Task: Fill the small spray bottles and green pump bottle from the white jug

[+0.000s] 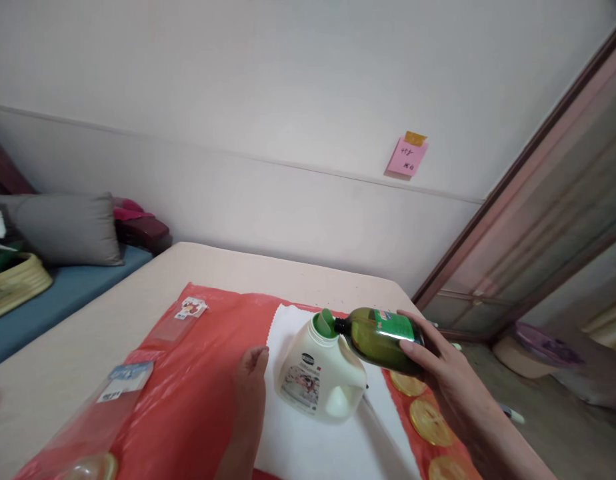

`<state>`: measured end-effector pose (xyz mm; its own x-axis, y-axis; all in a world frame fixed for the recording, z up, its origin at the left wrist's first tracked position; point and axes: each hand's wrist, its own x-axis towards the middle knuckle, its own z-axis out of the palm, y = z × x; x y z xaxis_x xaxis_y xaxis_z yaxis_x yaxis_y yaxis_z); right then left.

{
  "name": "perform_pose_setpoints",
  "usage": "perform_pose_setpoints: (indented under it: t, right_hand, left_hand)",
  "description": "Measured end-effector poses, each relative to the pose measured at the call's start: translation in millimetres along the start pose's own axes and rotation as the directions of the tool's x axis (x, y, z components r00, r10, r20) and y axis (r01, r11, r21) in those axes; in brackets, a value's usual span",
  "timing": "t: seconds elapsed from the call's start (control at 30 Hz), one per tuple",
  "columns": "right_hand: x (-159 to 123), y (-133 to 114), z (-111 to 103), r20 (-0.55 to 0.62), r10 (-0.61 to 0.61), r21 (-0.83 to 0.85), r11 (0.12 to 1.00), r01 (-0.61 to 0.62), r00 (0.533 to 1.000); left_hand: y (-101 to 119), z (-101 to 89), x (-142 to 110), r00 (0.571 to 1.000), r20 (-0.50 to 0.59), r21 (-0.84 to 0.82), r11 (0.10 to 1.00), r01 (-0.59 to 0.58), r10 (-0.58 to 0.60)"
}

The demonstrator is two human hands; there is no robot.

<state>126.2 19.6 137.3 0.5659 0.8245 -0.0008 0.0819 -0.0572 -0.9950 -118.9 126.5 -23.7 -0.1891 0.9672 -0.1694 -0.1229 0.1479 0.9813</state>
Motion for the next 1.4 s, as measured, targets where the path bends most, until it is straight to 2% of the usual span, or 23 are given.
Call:
perform_pose_setpoints:
  t: [0.17,0.43,1.4]
  right_hand:
    - [0.1,0.1,-0.3,0.003,-0.019,0.017,1.0,0.019,1.0]
    - [0.1,-1.3,-1.0,0.01,-0.046,-0.034,0.998,0.046,0.999]
    - [3.7,2.2,-3.9,0.023,-0.03,-0.033,0.999,0.031,0.999]
  left_hand:
    - [-4.5,1.7,3.4,1.0,0.002,-0.004,1.0,-0.002,0.002]
    - [1.1,0.2,0.0,1.0,0.011,0.0,1.0,-0.008,0.008]
    - [-2.7,-0.9,2.6,0.999,0.019,-0.026,0.999,0.041,-0.041]
